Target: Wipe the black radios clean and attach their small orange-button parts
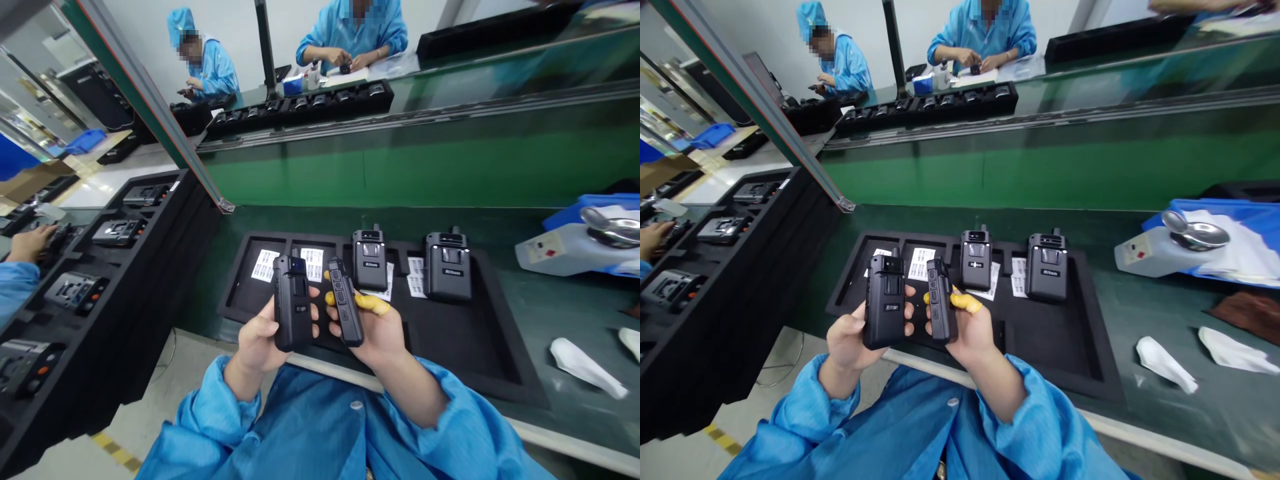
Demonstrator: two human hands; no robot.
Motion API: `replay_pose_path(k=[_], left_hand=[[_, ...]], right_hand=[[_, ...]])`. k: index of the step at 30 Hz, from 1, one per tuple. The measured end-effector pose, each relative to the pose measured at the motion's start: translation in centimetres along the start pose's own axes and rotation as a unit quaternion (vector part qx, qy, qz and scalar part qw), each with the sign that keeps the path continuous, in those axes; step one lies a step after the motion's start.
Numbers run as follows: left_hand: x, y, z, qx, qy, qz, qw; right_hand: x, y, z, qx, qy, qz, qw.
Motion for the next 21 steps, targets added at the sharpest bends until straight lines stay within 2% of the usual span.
replay_pose_path(k=[5, 10, 21], left_hand=[[0.03, 0.12, 0.16, 0.0, 0.016, -0.009, 1.0], [0.04, 0.14, 0.18, 0.002, 0.024, -0.007, 1.0], [-0.2, 0.28, 0.66, 0.042, 0.018, 0.019, 0.999]], right_hand=[[-0.04, -0.02, -0.21, -0.007, 0.018, 0.001, 1.0], [0.01, -0.01, -0.08, -0.014, 0.0, -0.003, 1.0], [-0.06, -0.09, -0.38, -0.014, 0.007, -0.012, 1.0]])
Point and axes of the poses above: each hand's wrist, its own x-axis towards the middle knuckle, its own z-axis out of the palm, y = z × x, the point moved 9 cm from there along x, towards the middle knuckle, and after that the axes turned 3 degrees about -z, right-handed, at the moved point
